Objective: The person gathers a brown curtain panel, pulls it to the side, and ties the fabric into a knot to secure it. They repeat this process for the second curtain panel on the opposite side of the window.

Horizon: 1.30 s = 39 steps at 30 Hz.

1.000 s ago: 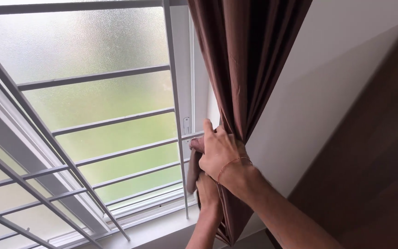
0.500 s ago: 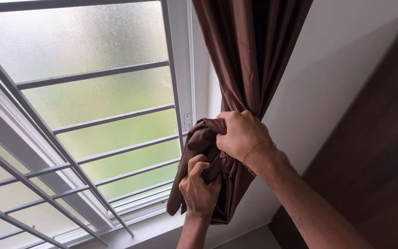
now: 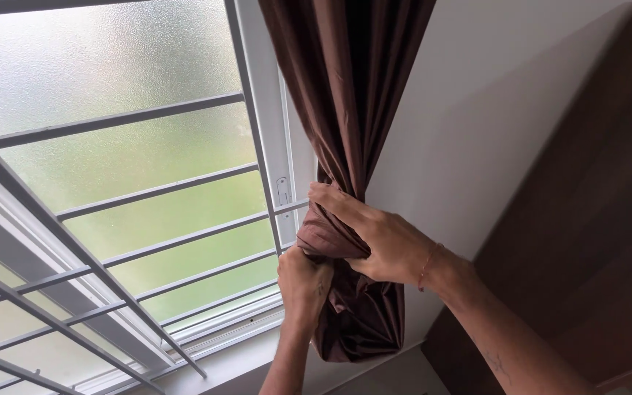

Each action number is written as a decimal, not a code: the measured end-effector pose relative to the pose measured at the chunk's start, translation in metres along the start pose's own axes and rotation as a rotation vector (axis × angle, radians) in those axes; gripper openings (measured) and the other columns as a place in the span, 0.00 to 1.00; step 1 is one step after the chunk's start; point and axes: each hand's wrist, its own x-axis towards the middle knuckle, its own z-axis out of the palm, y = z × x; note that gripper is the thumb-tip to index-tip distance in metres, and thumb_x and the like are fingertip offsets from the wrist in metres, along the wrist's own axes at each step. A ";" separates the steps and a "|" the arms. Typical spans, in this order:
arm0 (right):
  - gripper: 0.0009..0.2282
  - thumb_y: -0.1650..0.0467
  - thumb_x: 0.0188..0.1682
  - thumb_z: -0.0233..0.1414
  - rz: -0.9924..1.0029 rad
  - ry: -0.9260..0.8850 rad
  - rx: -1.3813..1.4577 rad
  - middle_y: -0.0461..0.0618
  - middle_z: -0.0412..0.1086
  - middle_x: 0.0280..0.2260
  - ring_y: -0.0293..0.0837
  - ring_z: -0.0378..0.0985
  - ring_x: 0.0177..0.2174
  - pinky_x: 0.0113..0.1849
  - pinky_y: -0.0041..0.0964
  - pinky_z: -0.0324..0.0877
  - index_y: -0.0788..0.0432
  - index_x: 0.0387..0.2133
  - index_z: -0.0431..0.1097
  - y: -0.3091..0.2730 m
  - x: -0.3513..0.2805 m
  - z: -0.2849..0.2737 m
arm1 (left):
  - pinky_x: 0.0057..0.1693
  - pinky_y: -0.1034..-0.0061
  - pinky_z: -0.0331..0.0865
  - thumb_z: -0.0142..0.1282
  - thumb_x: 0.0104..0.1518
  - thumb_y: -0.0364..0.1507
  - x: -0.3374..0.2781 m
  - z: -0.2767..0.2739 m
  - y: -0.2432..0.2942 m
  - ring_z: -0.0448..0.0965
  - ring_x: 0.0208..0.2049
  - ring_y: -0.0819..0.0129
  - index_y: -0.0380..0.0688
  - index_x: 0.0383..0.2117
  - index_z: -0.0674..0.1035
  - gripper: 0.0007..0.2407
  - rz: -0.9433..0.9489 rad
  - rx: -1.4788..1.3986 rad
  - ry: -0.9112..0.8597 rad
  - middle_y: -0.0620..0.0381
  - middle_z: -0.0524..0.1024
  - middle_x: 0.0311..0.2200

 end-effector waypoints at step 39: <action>0.21 0.70 0.35 0.67 0.877 0.024 1.064 0.50 0.78 0.43 0.42 0.81 0.43 0.45 0.36 0.78 0.61 0.45 0.76 0.084 -0.087 0.132 | 0.25 0.76 0.65 0.51 0.51 0.23 0.008 -0.005 0.004 0.71 0.17 0.74 0.38 0.32 0.78 0.06 -0.157 -0.455 -0.500 0.59 0.74 0.17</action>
